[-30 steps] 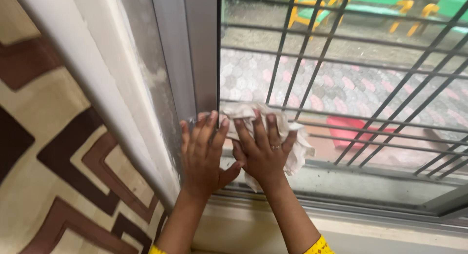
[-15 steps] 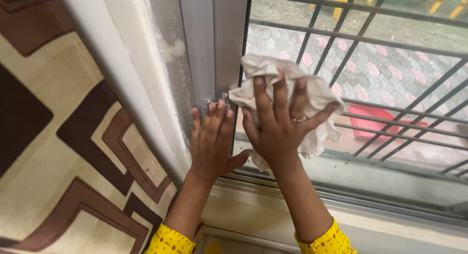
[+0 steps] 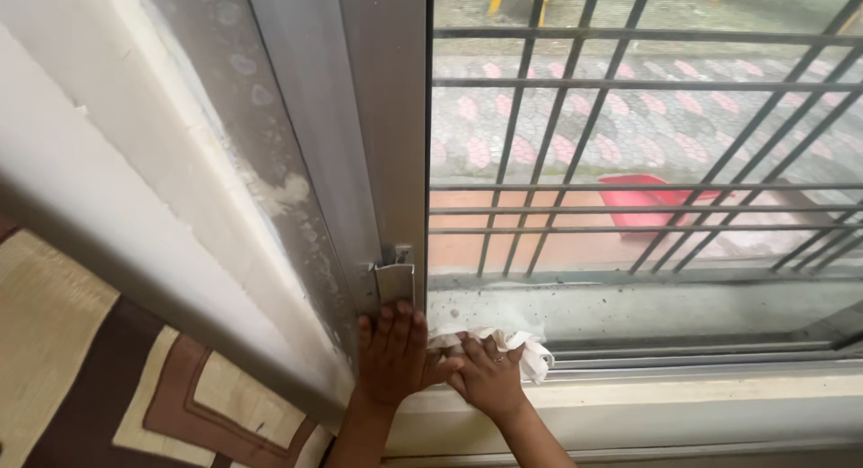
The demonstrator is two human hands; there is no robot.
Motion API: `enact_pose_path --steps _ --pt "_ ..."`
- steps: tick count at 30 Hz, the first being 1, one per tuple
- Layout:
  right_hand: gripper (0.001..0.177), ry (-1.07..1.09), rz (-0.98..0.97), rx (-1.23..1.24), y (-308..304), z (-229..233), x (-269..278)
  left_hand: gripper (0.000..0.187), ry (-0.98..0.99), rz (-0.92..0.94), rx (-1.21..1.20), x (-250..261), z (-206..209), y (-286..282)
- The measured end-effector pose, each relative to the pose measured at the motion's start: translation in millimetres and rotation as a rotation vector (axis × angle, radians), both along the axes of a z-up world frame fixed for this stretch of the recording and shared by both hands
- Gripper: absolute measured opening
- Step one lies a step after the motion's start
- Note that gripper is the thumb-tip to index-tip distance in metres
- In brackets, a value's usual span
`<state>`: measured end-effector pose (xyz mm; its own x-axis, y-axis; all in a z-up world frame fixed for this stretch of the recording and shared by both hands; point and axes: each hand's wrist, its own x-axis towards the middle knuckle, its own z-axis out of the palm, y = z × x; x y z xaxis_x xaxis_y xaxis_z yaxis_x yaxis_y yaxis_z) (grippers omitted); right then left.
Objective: The person wipes the window frame and glass with a white cloth. They clean the lower sill, vertical edges, and the grid pattern of the window, moving the cloth back and forth across the surfaces.
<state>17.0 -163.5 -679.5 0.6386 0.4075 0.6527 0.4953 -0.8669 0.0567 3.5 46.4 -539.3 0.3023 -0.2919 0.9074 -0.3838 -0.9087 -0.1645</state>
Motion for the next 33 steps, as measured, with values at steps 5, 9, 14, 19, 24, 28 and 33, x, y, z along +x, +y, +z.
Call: enact_pose_path --steps 5,9,14,19,24,28,33 --pt "0.049 -0.283 -0.073 -0.034 -4.0 76.7 15.8 0.100 -0.007 -0.104 -0.129 -1.5 5.8 -7.1" --pt "0.075 -0.445 -0.226 0.088 -49.0 159.4 34.6 0.099 -0.091 -0.103 -0.128 -1.5 12.7 -23.4" --pt "0.092 -0.415 -0.188 0.593 -110.3 204.1 28.8 0.099 -0.098 -0.034 0.004 9.4 4.5 -23.5" --pt "0.095 -0.371 -0.410 0.956 -109.3 176.6 19.1 0.094 -0.130 -0.068 0.073 12.7 -4.9 -19.3" --pt "0.085 -0.282 -0.330 1.139 -41.5 119.6 10.3 0.091 -0.120 -0.115 0.106 12.9 -4.2 -18.1" --pt "0.078 -0.155 -0.152 0.671 37.2 79.8 -10.7 0.089 -0.116 -0.208 0.093 12.5 0.1 -16.6" --pt "0.068 -0.080 -0.024 0.235 67.9 31.7 -26.0 0.085 -0.091 -0.294 0.058 8.9 5.5 -13.5"
